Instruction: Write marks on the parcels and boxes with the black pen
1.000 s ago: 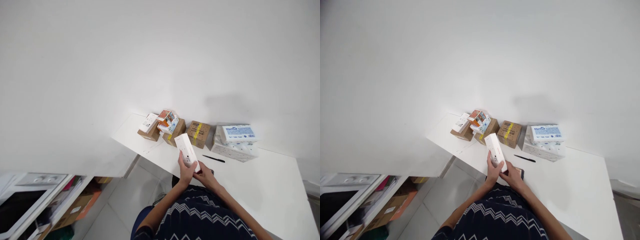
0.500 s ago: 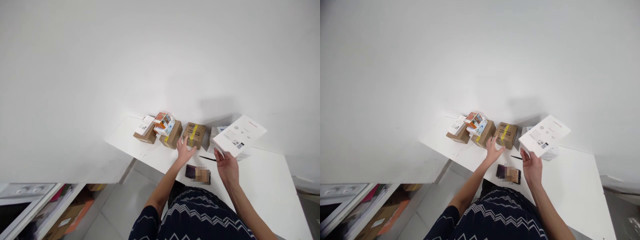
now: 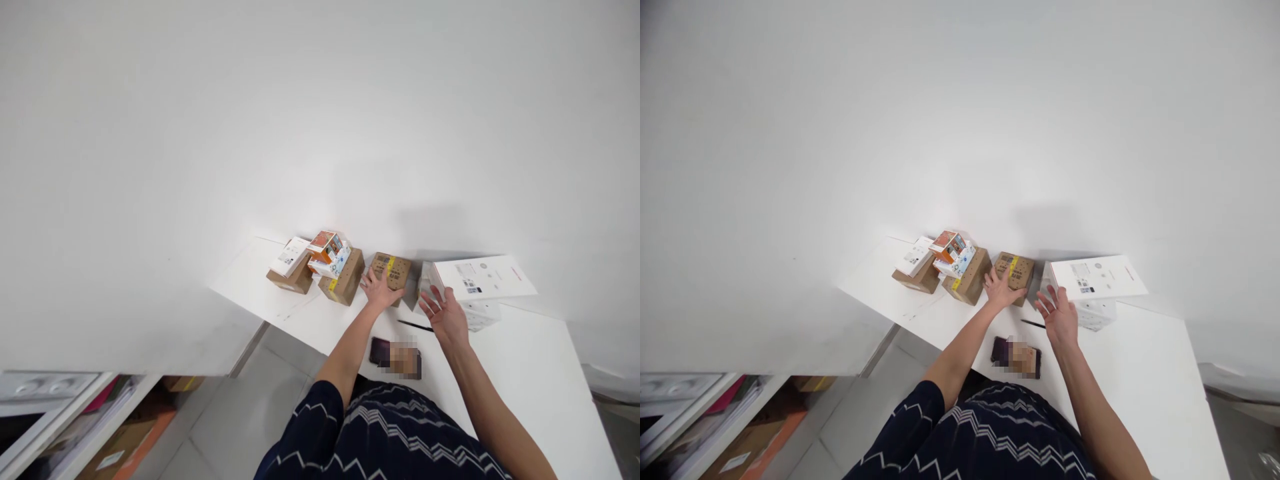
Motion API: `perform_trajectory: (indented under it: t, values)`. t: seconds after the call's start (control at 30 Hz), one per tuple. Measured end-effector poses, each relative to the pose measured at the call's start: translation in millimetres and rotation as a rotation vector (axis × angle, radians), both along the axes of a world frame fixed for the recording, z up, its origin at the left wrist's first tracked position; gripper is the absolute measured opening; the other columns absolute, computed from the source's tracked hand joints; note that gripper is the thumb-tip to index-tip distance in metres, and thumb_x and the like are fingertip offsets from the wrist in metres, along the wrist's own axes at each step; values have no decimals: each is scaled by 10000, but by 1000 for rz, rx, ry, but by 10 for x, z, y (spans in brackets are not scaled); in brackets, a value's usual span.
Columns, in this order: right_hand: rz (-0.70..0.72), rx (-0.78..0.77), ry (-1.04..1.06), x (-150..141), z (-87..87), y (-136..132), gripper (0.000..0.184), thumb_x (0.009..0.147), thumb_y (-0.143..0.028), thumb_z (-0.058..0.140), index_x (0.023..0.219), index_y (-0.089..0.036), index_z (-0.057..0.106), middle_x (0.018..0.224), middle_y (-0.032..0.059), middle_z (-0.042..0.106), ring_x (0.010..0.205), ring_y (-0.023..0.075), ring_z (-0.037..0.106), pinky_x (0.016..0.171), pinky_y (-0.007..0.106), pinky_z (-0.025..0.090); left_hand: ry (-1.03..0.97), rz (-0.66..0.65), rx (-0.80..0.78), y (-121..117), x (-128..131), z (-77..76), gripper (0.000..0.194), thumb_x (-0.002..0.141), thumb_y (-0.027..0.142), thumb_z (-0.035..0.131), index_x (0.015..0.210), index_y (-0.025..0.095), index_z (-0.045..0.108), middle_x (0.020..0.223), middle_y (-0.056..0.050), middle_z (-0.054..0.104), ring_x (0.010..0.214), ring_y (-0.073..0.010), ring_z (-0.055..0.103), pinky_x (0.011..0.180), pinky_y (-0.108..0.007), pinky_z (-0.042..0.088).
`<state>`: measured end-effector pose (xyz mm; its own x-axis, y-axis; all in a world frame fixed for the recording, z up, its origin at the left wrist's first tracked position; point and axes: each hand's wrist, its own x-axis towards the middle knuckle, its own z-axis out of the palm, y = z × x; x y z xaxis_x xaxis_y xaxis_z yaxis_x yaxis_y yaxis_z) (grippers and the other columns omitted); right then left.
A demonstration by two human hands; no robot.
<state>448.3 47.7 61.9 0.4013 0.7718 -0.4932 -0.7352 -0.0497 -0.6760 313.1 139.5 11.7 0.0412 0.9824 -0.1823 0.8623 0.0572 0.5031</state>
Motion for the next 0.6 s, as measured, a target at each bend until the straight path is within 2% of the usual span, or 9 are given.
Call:
perform_trajectory:
  t: [0.07,0.13,0.27,0.37,0.5,0.6]
  values:
    - [112,-58,-6,75,-17,49,249,834,-469,600,874,-225,567,957,32,722,720,159,711,578,270,590,-17,-7,14,-24,-34,-14,1018,570,638,709,1453,304,327,1576,-138,74,1396,-496,73,1079,-613,162]
    - [218,-91,-22,152,-33,76,306,886,-506,499,842,-211,566,898,57,735,686,167,709,562,282,581,-47,-15,28,-68,-83,-13,1001,573,605,721,1448,309,335,1568,-126,87,1390,-481,101,1069,-570,235]
    - [288,-122,-69,289,-51,68,339,932,-451,410,817,-186,588,707,53,719,565,163,682,514,272,553,-109,3,79,-188,-210,9,935,568,580,735,1402,297,423,1519,-108,173,1376,-456,152,1107,-515,217]
    - [298,-132,-109,356,-32,68,341,920,-440,433,768,-180,593,625,43,688,509,151,655,480,247,527,-195,84,93,-300,-325,30,825,595,568,728,1342,304,497,1462,-92,248,1358,-400,240,1124,-465,221]
    - [370,-151,-182,399,20,94,443,924,-535,392,772,-174,599,613,53,681,447,134,612,416,227,478,-429,241,59,-499,-516,95,720,642,507,725,1294,270,532,1385,-103,341,1325,-303,348,1132,-408,237]
    - [441,-162,-223,402,7,70,546,917,-613,327,754,-167,598,569,62,661,391,124,562,360,216,414,-721,341,-14,-699,-709,197,677,691,497,684,1291,229,523,1386,-129,373,1273,-282,422,1054,-392,361]
